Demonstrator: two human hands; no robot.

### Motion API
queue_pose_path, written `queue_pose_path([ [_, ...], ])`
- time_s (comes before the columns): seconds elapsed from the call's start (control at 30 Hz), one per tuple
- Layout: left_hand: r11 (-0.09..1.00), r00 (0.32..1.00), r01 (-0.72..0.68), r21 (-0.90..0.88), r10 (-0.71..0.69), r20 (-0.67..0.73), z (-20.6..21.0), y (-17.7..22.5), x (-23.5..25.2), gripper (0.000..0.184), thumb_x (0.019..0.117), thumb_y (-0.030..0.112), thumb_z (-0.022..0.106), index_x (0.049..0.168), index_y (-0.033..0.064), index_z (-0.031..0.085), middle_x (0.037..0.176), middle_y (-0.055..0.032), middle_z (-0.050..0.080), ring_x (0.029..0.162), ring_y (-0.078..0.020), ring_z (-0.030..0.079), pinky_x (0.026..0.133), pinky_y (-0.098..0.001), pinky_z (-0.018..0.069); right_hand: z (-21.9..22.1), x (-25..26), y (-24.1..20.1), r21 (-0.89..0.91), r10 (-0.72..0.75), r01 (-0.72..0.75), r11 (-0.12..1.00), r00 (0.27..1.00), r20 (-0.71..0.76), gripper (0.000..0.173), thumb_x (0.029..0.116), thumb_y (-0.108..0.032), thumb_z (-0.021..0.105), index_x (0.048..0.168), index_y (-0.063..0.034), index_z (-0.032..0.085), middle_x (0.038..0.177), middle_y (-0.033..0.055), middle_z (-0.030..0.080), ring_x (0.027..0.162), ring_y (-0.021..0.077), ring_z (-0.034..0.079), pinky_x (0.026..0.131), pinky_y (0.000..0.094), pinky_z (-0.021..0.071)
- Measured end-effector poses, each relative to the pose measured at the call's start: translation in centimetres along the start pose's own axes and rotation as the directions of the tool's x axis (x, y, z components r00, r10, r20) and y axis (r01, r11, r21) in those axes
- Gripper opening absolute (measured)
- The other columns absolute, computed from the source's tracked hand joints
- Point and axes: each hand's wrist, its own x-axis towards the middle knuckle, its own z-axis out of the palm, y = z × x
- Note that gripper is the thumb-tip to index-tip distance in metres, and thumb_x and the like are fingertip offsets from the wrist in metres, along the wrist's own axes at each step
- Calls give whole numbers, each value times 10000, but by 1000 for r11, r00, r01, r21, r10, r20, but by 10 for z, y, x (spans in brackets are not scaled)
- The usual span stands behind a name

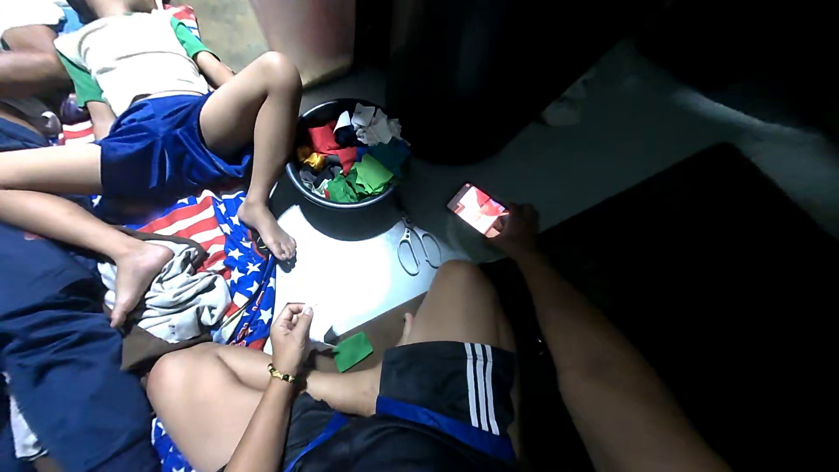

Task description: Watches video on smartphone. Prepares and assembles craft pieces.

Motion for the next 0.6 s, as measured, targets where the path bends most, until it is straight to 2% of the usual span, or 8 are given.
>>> queue_pose_path([
  [0.13, 994, 994, -58, 95, 48, 100, 6, -7, -3, 86, 960, 61, 619, 963, -12, 664, 759, 25, 638, 597, 15, 549, 582, -152, 479, 1, 1, 0, -6, 11, -11, 1000, 1000, -11, 928, 641, -201, 960, 1390, 105, 506, 1387, 406, 468, 1308, 569, 460, 1079, 661, 396],
  [0.23, 983, 987, -99, 157, 78, 137, 10, -11, -2, 114, 945, 88, 631, 959, -12, 684, 827, -6, 683, 681, -2, 606, 674, -184, 527, 2, 0, -2, -35, 11, -13, 999, 999, -40, 913, 656, -211, 943, 1385, 116, 501, 1394, 408, 461, 1311, 574, 458, 1079, 652, 401],
  [0.33, 976, 985, -133, 172, 111, 136, 11, -13, -2, 115, 939, 91, 635, 944, -11, 689, 825, -4, 689, 709, 3, 621, 696, -177, 532, 4, -7, -9, -49, -6, 2, 999, 995, -96, 846, 712, -200, 901, 1381, 124, 496, 1397, 418, 449, 1303, 587, 459, 1056, 664, 411],
  [0.47, 975, 987, -131, 181, 111, 117, 11, -13, -1, 101, 936, 78, 638, 936, -11, 687, 818, -1, 688, 706, 12, 617, 694, -167, 527, 2, -14, -18, -67, 17, -26, 997, 991, -129, 788, 721, -138, 884, 1369, 109, 509, 1383, 401, 462, 1295, 568, 474, 1044, 660, 427],
  [0.6, 975, 992, -109, 195, 93, 89, 9, -15, 0, 122, 935, 93, 646, 952, -21, 688, 804, -15, 669, 679, -14, 599, 669, -195, 519, 6, -14, -18, -80, 25, -39, 996, 986, -166, 762, 750, -152, 872, 1380, 93, 521, 1417, 400, 452, 1306, 563, 483, 1047, 662, 434],
])
